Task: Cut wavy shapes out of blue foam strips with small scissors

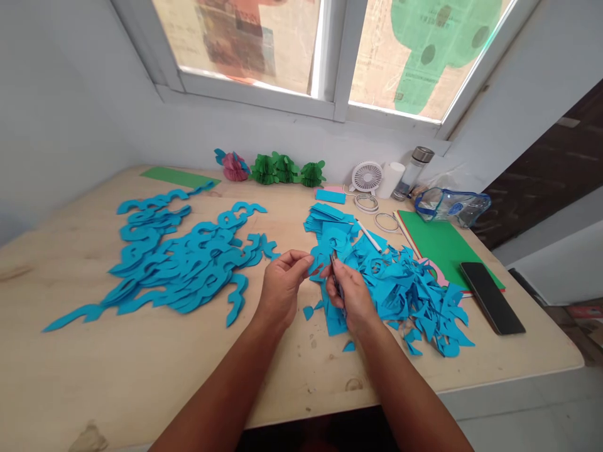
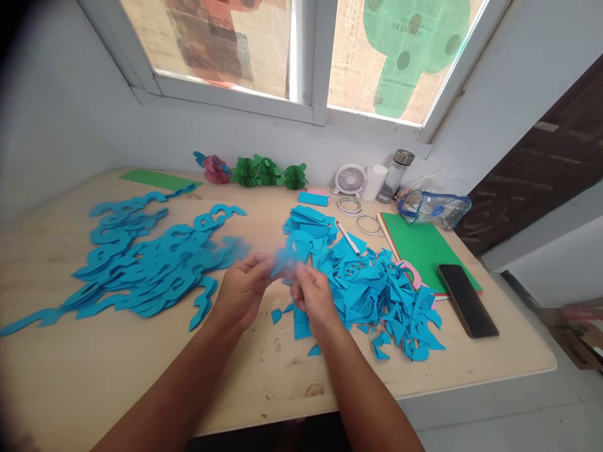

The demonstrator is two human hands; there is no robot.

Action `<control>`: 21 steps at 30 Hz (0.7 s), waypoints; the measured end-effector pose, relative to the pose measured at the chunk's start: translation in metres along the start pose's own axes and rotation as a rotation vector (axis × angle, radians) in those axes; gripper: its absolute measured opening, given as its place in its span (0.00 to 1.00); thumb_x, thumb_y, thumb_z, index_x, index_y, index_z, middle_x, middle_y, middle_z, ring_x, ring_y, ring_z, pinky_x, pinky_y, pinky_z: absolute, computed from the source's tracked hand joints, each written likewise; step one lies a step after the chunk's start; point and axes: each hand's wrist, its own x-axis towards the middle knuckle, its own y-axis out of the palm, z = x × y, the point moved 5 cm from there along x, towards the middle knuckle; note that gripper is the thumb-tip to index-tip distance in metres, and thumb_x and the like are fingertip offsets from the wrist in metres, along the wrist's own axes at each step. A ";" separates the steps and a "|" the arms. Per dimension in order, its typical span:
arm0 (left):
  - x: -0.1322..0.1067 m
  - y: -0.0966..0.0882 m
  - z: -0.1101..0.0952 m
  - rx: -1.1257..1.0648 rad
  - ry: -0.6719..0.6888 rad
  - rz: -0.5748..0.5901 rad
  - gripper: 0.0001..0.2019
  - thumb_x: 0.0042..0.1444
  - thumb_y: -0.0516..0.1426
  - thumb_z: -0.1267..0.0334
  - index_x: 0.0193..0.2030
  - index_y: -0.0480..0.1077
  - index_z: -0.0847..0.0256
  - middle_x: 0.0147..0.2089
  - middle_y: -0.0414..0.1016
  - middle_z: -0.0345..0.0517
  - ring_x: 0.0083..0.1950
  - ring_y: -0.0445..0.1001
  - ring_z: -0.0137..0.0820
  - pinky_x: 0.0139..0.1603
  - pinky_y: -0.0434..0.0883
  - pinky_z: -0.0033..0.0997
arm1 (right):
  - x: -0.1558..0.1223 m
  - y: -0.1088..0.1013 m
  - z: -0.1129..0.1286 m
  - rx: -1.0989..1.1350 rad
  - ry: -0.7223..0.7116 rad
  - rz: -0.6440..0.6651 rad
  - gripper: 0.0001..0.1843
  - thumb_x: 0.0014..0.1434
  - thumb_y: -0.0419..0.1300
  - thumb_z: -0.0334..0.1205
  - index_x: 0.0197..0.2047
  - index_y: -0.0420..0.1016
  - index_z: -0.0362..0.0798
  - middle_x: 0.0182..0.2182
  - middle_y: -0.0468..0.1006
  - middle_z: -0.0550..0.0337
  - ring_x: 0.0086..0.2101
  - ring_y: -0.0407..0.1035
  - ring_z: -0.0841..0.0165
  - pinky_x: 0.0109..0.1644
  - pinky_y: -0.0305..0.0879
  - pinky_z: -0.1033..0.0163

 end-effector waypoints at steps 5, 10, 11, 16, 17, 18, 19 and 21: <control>0.001 -0.003 -0.010 0.142 0.025 0.058 0.07 0.42 0.65 0.64 0.23 0.71 0.63 0.25 0.71 0.38 0.30 0.70 0.28 0.38 0.67 0.31 | -0.002 0.005 -0.003 -0.054 0.074 0.103 0.26 0.51 0.58 0.62 0.27 0.72 0.43 0.12 0.61 0.69 0.12 0.46 0.79 0.14 0.38 0.70; -0.001 0.001 -0.021 0.229 0.061 0.117 0.05 0.42 0.63 0.65 0.23 0.71 0.63 0.23 0.70 0.37 0.27 0.67 0.26 0.34 0.65 0.28 | -0.003 0.006 -0.001 -0.053 0.088 0.126 0.28 0.51 0.57 0.63 0.28 0.73 0.43 0.12 0.62 0.69 0.12 0.47 0.79 0.14 0.37 0.70; -0.002 0.002 -0.021 0.238 0.064 0.121 0.05 0.42 0.63 0.65 0.23 0.71 0.63 0.23 0.71 0.37 0.28 0.67 0.26 0.33 0.65 0.28 | -0.003 0.006 -0.001 -0.050 0.086 0.127 0.27 0.51 0.57 0.63 0.28 0.73 0.43 0.12 0.62 0.69 0.11 0.48 0.79 0.14 0.37 0.70; 0.000 0.002 -0.022 0.274 0.074 0.130 0.05 0.42 0.63 0.65 0.23 0.71 0.63 0.23 0.72 0.38 0.28 0.68 0.27 0.33 0.65 0.28 | -0.002 0.005 -0.003 -0.038 0.075 0.132 0.27 0.51 0.58 0.63 0.28 0.72 0.43 0.11 0.61 0.69 0.11 0.47 0.79 0.15 0.36 0.70; 0.000 0.002 -0.022 0.278 0.074 0.133 0.05 0.42 0.63 0.65 0.23 0.71 0.63 0.23 0.72 0.38 0.28 0.68 0.27 0.33 0.66 0.28 | -0.002 0.005 -0.003 -0.039 0.075 0.136 0.27 0.51 0.58 0.63 0.28 0.72 0.44 0.11 0.61 0.69 0.11 0.47 0.79 0.15 0.36 0.70; 0.000 0.002 -0.023 0.282 0.074 0.134 0.05 0.42 0.63 0.65 0.23 0.71 0.63 0.23 0.72 0.38 0.28 0.68 0.27 0.33 0.66 0.28 | -0.002 0.005 -0.004 -0.040 0.075 0.138 0.27 0.51 0.58 0.63 0.28 0.72 0.44 0.11 0.61 0.69 0.11 0.47 0.79 0.15 0.36 0.69; 0.001 0.002 -0.023 0.285 0.073 0.136 0.06 0.42 0.63 0.65 0.23 0.71 0.63 0.23 0.72 0.38 0.28 0.68 0.27 0.33 0.66 0.28 | -0.002 0.005 -0.004 -0.041 0.075 0.138 0.27 0.51 0.58 0.63 0.28 0.72 0.44 0.11 0.61 0.69 0.12 0.47 0.79 0.15 0.36 0.69; 0.000 0.002 -0.023 0.292 0.071 0.138 0.06 0.42 0.63 0.65 0.22 0.71 0.63 0.23 0.72 0.38 0.28 0.68 0.27 0.33 0.66 0.28 | -0.002 0.005 -0.004 -0.048 0.076 0.135 0.27 0.51 0.58 0.63 0.27 0.72 0.44 0.11 0.61 0.69 0.11 0.47 0.79 0.15 0.35 0.69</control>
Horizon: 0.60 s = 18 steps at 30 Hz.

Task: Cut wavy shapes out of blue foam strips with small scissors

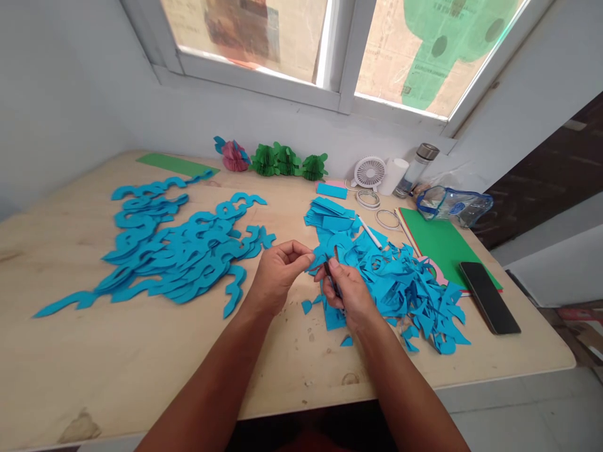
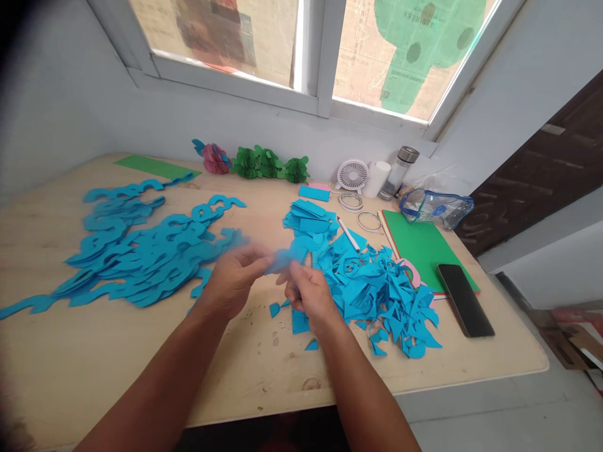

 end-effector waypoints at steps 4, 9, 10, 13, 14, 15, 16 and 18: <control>0.000 0.000 -0.001 0.019 -0.004 0.007 0.06 0.41 0.64 0.64 0.23 0.72 0.62 0.24 0.72 0.39 0.28 0.68 0.27 0.33 0.67 0.28 | -0.001 0.000 0.001 -0.011 -0.003 0.004 0.27 0.51 0.57 0.63 0.27 0.72 0.44 0.11 0.60 0.69 0.11 0.46 0.79 0.15 0.35 0.68; 0.000 0.000 -0.001 0.032 -0.012 0.010 0.06 0.41 0.64 0.64 0.23 0.72 0.63 0.23 0.72 0.39 0.28 0.68 0.28 0.33 0.67 0.29 | 0.000 0.000 0.000 -0.004 0.002 0.019 0.27 0.52 0.57 0.63 0.27 0.72 0.43 0.11 0.60 0.70 0.11 0.45 0.79 0.15 0.35 0.68; 0.000 0.000 -0.001 0.032 -0.012 0.012 0.06 0.41 0.64 0.64 0.23 0.71 0.63 0.23 0.72 0.39 0.27 0.68 0.28 0.33 0.68 0.29 | 0.000 0.000 0.000 -0.002 0.004 0.022 0.27 0.52 0.57 0.63 0.27 0.72 0.43 0.11 0.60 0.70 0.11 0.45 0.79 0.15 0.35 0.68; 0.000 0.000 -0.002 0.030 -0.011 0.009 0.06 0.41 0.64 0.64 0.22 0.71 0.62 0.23 0.72 0.39 0.27 0.68 0.28 0.33 0.68 0.30 | 0.001 0.000 -0.001 -0.004 0.009 0.024 0.27 0.51 0.57 0.63 0.27 0.71 0.44 0.10 0.60 0.70 0.11 0.45 0.79 0.15 0.35 0.68; 0.000 -0.001 -0.002 0.029 -0.009 0.004 0.06 0.41 0.64 0.64 0.22 0.71 0.62 0.23 0.72 0.39 0.27 0.68 0.28 0.33 0.68 0.30 | 0.001 0.000 -0.001 -0.007 0.010 0.022 0.27 0.51 0.57 0.63 0.27 0.71 0.44 0.10 0.60 0.70 0.11 0.45 0.79 0.15 0.35 0.68; 0.000 -0.001 -0.002 0.029 -0.006 0.000 0.06 0.40 0.64 0.64 0.22 0.71 0.62 0.22 0.71 0.39 0.26 0.68 0.28 0.33 0.68 0.30 | 0.000 0.000 -0.001 -0.008 0.010 0.022 0.27 0.51 0.57 0.63 0.27 0.71 0.44 0.10 0.60 0.70 0.11 0.45 0.79 0.15 0.35 0.68; 0.000 -0.001 -0.003 0.029 -0.003 -0.003 0.06 0.40 0.64 0.64 0.21 0.71 0.62 0.22 0.71 0.39 0.26 0.68 0.28 0.32 0.68 0.30 | 0.000 0.000 -0.001 -0.008 0.009 0.021 0.27 0.51 0.57 0.63 0.27 0.71 0.44 0.10 0.60 0.70 0.11 0.45 0.79 0.15 0.35 0.68; -0.001 -0.001 -0.003 0.028 0.000 -0.001 0.06 0.41 0.63 0.64 0.21 0.71 0.62 0.22 0.71 0.39 0.26 0.68 0.28 0.32 0.68 0.30 | 0.000 0.001 0.000 -0.007 0.005 0.021 0.26 0.52 0.57 0.63 0.27 0.71 0.44 0.10 0.60 0.70 0.11 0.45 0.79 0.15 0.35 0.68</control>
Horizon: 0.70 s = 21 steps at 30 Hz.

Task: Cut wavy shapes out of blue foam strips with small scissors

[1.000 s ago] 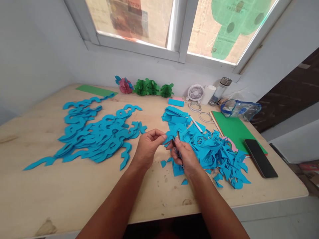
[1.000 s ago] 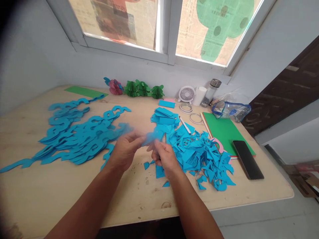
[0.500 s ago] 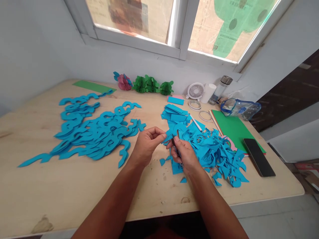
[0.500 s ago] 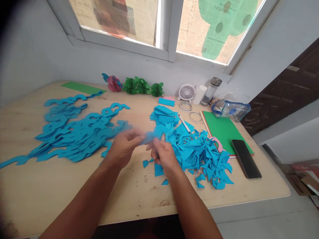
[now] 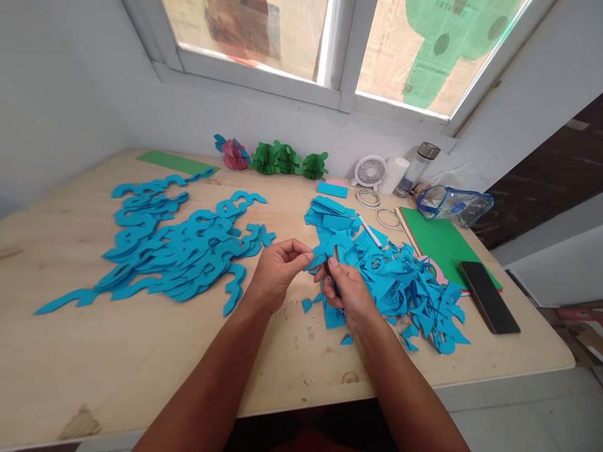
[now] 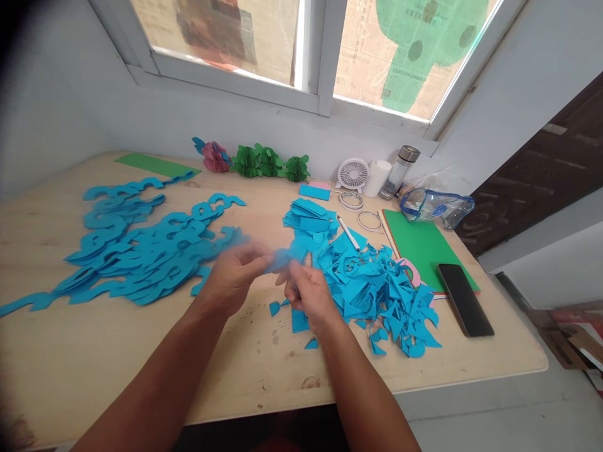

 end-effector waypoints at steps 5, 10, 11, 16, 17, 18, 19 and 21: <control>0.000 0.000 0.000 0.021 0.002 0.005 0.06 0.41 0.63 0.64 0.22 0.71 0.62 0.23 0.72 0.40 0.26 0.69 0.29 0.32 0.69 0.31 | 0.000 0.000 0.000 -0.010 -0.005 -0.005 0.26 0.53 0.56 0.62 0.26 0.71 0.44 0.10 0.60 0.70 0.11 0.45 0.79 0.15 0.35 0.68; 0.001 -0.001 0.001 0.022 0.005 0.017 0.06 0.42 0.63 0.64 0.22 0.71 0.62 0.23 0.72 0.40 0.27 0.69 0.29 0.33 0.68 0.30 | 0.000 -0.001 0.000 -0.011 -0.018 0.008 0.25 0.54 0.56 0.60 0.26 0.72 0.44 0.10 0.60 0.70 0.11 0.45 0.79 0.15 0.36 0.69; 0.001 -0.001 0.002 0.019 0.005 0.021 0.06 0.42 0.63 0.64 0.22 0.71 0.62 0.23 0.73 0.40 0.27 0.69 0.29 0.33 0.68 0.30 | 0.000 -0.001 0.000 -0.008 -0.015 0.009 0.25 0.54 0.57 0.60 0.26 0.72 0.44 0.10 0.60 0.70 0.11 0.45 0.79 0.15 0.36 0.69; 0.001 -0.001 0.003 0.009 -0.004 0.034 0.06 0.42 0.63 0.65 0.22 0.71 0.62 0.22 0.72 0.39 0.27 0.69 0.28 0.32 0.67 0.29 | 0.000 -0.001 0.001 -0.008 -0.004 -0.002 0.24 0.53 0.58 0.60 0.25 0.71 0.44 0.10 0.59 0.70 0.11 0.45 0.79 0.15 0.36 0.69; 0.002 -0.001 0.003 0.006 -0.005 0.034 0.06 0.42 0.63 0.65 0.22 0.71 0.62 0.22 0.72 0.39 0.26 0.69 0.28 0.32 0.67 0.29 | -0.001 0.000 0.001 -0.011 -0.002 -0.002 0.24 0.53 0.58 0.60 0.25 0.71 0.44 0.10 0.59 0.70 0.12 0.45 0.79 0.15 0.36 0.69; 0.002 -0.002 0.003 0.002 -0.006 0.035 0.06 0.41 0.63 0.65 0.22 0.71 0.62 0.22 0.72 0.39 0.26 0.68 0.28 0.32 0.67 0.29 | -0.001 0.000 0.001 -0.015 0.001 -0.004 0.24 0.52 0.58 0.60 0.25 0.71 0.44 0.10 0.59 0.70 0.12 0.45 0.79 0.15 0.36 0.69; 0.002 -0.002 0.003 -0.001 -0.007 0.036 0.06 0.41 0.63 0.65 0.22 0.71 0.62 0.22 0.72 0.39 0.26 0.68 0.28 0.32 0.67 0.29 | -0.001 0.000 0.002 -0.020 0.004 -0.007 0.24 0.52 0.58 0.60 0.25 0.71 0.44 0.10 0.59 0.70 0.12 0.45 0.78 0.15 0.36 0.69; 0.002 -0.001 0.003 -0.005 -0.011 0.043 0.06 0.41 0.63 0.65 0.21 0.71 0.62 0.22 0.72 0.39 0.26 0.68 0.28 0.32 0.67 0.29 | -0.001 -0.001 0.002 -0.033 0.011 -0.013 0.24 0.51 0.58 0.60 0.25 0.71 0.45 0.10 0.59 0.70 0.12 0.45 0.78 0.15 0.36 0.69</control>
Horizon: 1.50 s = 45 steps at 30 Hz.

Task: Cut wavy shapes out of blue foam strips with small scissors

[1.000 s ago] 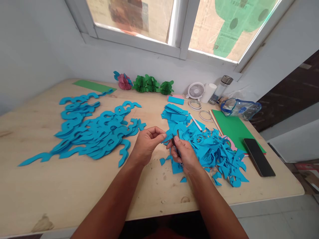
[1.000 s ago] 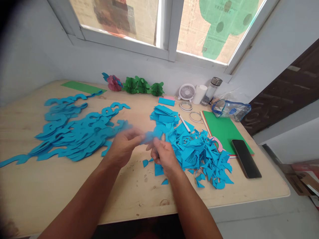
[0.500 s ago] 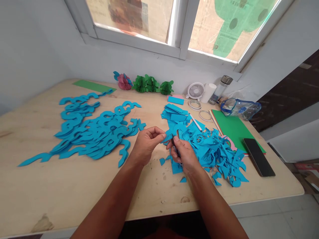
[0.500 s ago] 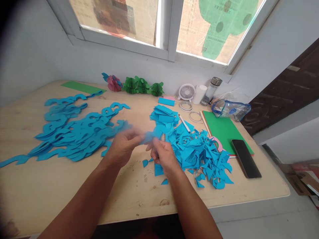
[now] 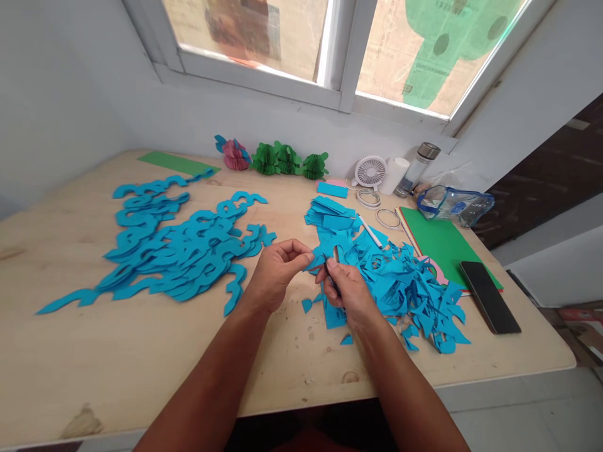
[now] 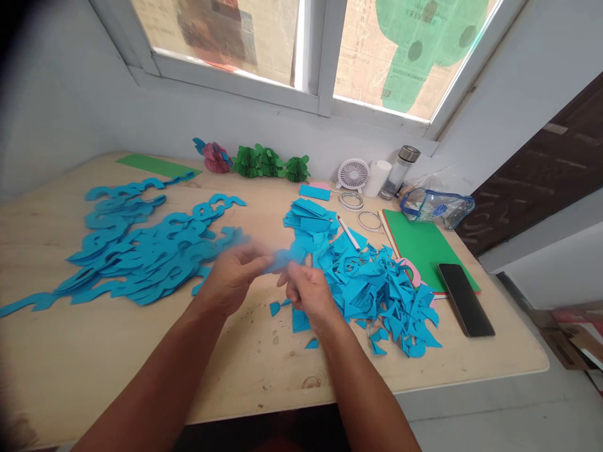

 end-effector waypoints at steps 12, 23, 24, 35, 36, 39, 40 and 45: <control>0.000 0.000 -0.002 0.037 -0.002 0.013 0.06 0.41 0.63 0.64 0.21 0.71 0.62 0.22 0.71 0.40 0.26 0.69 0.29 0.31 0.69 0.30 | 0.003 -0.003 -0.001 -0.027 -0.004 0.038 0.24 0.51 0.59 0.60 0.24 0.71 0.44 0.09 0.57 0.71 0.12 0.43 0.79 0.15 0.37 0.69; 0.001 -0.002 -0.002 0.057 -0.005 0.037 0.06 0.42 0.63 0.63 0.21 0.71 0.61 0.22 0.72 0.41 0.27 0.71 0.31 0.34 0.71 0.33 | 0.004 -0.004 -0.003 -0.041 0.014 0.058 0.25 0.51 0.58 0.61 0.23 0.70 0.45 0.08 0.56 0.72 0.11 0.43 0.79 0.14 0.37 0.69; 0.001 -0.002 -0.002 0.060 -0.007 0.038 0.06 0.42 0.63 0.63 0.21 0.71 0.61 0.22 0.72 0.41 0.27 0.71 0.31 0.34 0.71 0.33 | 0.004 -0.003 -0.003 -0.041 0.013 0.058 0.25 0.51 0.58 0.61 0.23 0.70 0.45 0.08 0.56 0.72 0.11 0.43 0.79 0.14 0.37 0.69; 0.001 -0.001 -0.003 0.042 -0.012 0.065 0.06 0.41 0.63 0.64 0.21 0.71 0.61 0.22 0.71 0.40 0.27 0.70 0.29 0.33 0.69 0.31 | 0.002 -0.002 -0.001 -0.023 0.010 0.063 0.24 0.51 0.59 0.60 0.23 0.70 0.45 0.08 0.56 0.72 0.11 0.42 0.79 0.14 0.36 0.69; 0.001 -0.001 -0.003 0.042 -0.012 0.070 0.06 0.41 0.63 0.64 0.21 0.71 0.61 0.22 0.71 0.40 0.26 0.70 0.29 0.33 0.69 0.30 | 0.002 -0.002 -0.001 -0.023 0.007 0.061 0.24 0.51 0.59 0.60 0.23 0.70 0.45 0.08 0.56 0.72 0.11 0.42 0.79 0.14 0.36 0.69; 0.002 -0.002 -0.004 0.070 -0.011 0.081 0.06 0.42 0.63 0.64 0.21 0.72 0.61 0.22 0.71 0.40 0.26 0.69 0.29 0.32 0.67 0.30 | 0.002 -0.002 -0.001 -0.031 -0.005 0.059 0.23 0.52 0.59 0.59 0.23 0.70 0.45 0.08 0.56 0.72 0.11 0.43 0.79 0.14 0.36 0.69; 0.002 -0.003 -0.004 0.086 -0.012 0.086 0.06 0.42 0.63 0.63 0.21 0.72 0.61 0.22 0.71 0.40 0.26 0.68 0.29 0.31 0.66 0.30 | 0.002 -0.002 0.000 -0.036 -0.012 0.057 0.23 0.52 0.59 0.59 0.23 0.70 0.45 0.08 0.56 0.72 0.11 0.43 0.79 0.14 0.36 0.69; 0.002 -0.005 -0.006 0.132 -0.007 0.087 0.07 0.42 0.64 0.63 0.19 0.71 0.60 0.21 0.68 0.39 0.25 0.64 0.28 0.29 0.63 0.29 | 0.001 -0.002 0.003 -0.062 -0.019 0.024 0.24 0.51 0.58 0.60 0.22 0.70 0.45 0.08 0.56 0.72 0.11 0.43 0.79 0.15 0.36 0.69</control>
